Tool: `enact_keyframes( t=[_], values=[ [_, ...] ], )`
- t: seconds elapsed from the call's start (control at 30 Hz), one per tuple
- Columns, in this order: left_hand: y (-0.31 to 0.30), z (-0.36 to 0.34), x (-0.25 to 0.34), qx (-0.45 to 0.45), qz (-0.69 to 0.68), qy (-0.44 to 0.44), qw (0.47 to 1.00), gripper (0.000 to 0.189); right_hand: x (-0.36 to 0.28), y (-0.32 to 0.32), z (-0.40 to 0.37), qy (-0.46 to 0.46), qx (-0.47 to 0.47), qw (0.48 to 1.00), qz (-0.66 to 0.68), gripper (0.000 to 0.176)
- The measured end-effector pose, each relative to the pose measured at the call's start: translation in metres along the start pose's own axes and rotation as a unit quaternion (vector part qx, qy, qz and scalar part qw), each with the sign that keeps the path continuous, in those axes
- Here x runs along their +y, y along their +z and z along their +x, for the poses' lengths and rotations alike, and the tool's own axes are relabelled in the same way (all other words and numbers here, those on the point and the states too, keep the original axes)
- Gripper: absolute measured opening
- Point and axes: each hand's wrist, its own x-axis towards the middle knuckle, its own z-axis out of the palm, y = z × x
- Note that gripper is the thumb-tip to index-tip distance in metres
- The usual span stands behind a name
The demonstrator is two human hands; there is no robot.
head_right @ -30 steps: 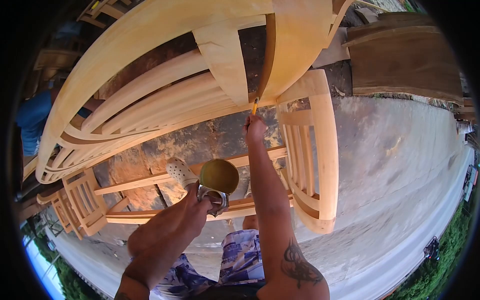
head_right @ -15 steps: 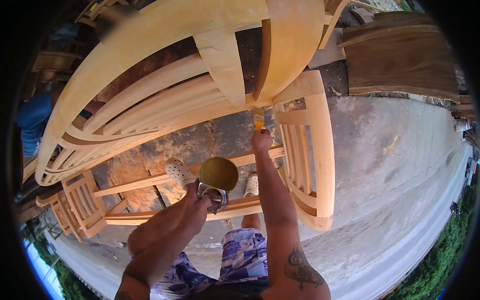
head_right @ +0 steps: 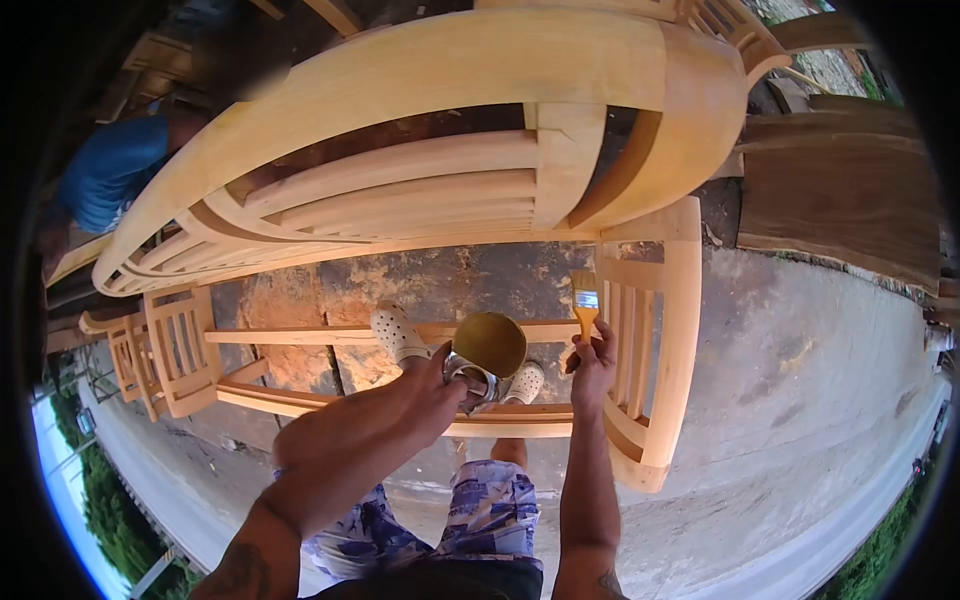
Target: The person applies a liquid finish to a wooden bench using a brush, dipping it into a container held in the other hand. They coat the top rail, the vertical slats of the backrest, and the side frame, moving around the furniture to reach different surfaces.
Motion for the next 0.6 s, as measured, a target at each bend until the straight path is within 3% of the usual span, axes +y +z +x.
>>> enact_keyframes(
  t=[0.03, 0.1, 0.13, 0.23, 0.3, 0.4, 0.43, 0.5, 0.6],
  values=[
    [-0.002, 0.002, 0.001, 0.02, 0.017, 0.014, 1.0, 0.076, -0.021, -0.003, -0.015, 0.006, -0.013, 1.0, 0.001, 0.036],
    [-0.003, -0.007, 0.032, 0.034, 0.086, -0.044, 0.995, 0.08, -0.048, -0.024, -0.033, 0.004, -0.079, 0.997, -0.026, 0.023],
    [-0.007, 0.004, 0.007, 0.044, 0.113, 0.006, 0.993, 0.08, -0.067, -0.029, -0.045, -0.02, -0.118, 0.992, -0.047, 0.021],
    [-0.009, 0.003, 0.016, 0.043, 0.135, 0.017, 0.99, 0.08, -0.131, -0.022, -0.08, -0.15, -0.222, 0.956, -0.116, 0.037],
    [-0.008, -0.011, 0.044, 0.037, 0.166, -0.054, 0.984, 0.08, -0.149, -0.03, -0.086, -0.212, -0.229, 0.936, -0.161, 0.046],
    [-0.002, -0.008, 0.039, 0.039, 0.122, -0.031, 0.991, 0.081, -0.191, -0.025, -0.099, -0.318, -0.208, 0.896, -0.23, 0.037],
    [-0.002, -0.011, 0.045, 0.029, 0.103, -0.035, 0.994, 0.081, -0.207, -0.013, -0.109, -0.315, -0.212, 0.905, -0.19, 0.026],
    [0.005, -0.01, 0.048, 0.037, 0.106, -0.038, 0.993, 0.084, -0.22, -0.005, -0.106, -0.366, -0.226, 0.889, -0.157, 0.021],
    [0.011, 0.013, 0.028, 0.069, 0.128, -0.014, 0.989, 0.086, -0.224, 0.001, -0.099, -0.286, -0.218, 0.916, -0.177, 0.034]
  ],
)
